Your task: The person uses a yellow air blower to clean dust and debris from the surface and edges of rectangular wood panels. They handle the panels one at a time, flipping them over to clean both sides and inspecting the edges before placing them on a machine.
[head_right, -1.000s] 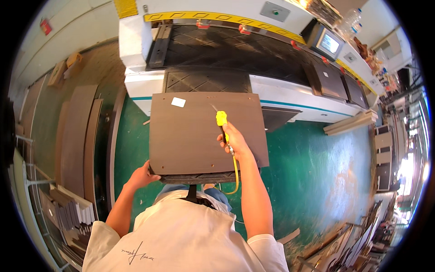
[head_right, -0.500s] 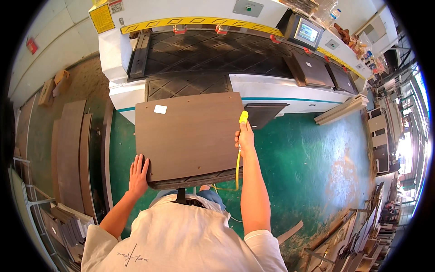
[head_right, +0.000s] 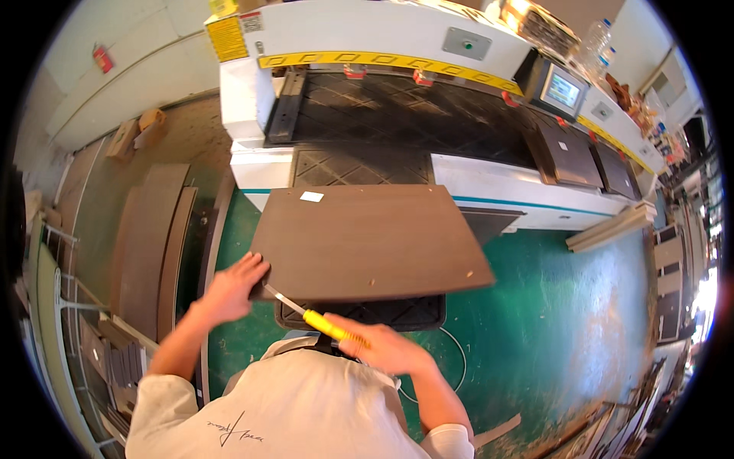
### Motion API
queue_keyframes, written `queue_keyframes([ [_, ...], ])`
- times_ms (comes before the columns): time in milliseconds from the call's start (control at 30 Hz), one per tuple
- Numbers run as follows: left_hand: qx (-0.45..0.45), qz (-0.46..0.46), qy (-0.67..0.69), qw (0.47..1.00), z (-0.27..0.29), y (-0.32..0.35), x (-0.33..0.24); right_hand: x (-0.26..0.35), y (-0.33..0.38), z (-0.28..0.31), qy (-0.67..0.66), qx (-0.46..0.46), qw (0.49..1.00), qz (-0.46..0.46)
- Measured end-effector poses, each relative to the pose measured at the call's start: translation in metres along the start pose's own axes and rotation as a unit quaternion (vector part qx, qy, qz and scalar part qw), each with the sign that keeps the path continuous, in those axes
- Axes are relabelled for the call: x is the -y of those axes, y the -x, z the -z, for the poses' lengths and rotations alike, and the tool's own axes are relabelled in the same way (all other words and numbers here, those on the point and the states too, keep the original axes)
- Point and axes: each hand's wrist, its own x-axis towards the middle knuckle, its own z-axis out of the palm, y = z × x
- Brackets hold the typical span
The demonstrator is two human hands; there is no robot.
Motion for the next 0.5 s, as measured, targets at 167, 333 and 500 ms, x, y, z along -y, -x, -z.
queue_keyframes([
  [167, 0.027, -0.02, 0.049, 0.998, 0.173, -0.082, 0.024, 0.039, -0.001, -0.014, 0.07, -0.168, 0.963, 0.2],
  [333, -0.089, -0.053, 0.032, 0.994, 0.205, -0.191, 0.042, 0.004, -0.11, -0.009, 0.087, -0.212, 0.973, -0.042],
  [500, -0.126, 0.075, -0.023, 0.989, 0.195, -0.265, 0.032, 0.017, -0.132, -0.023, 0.044, -0.395, 0.902, 0.168],
])
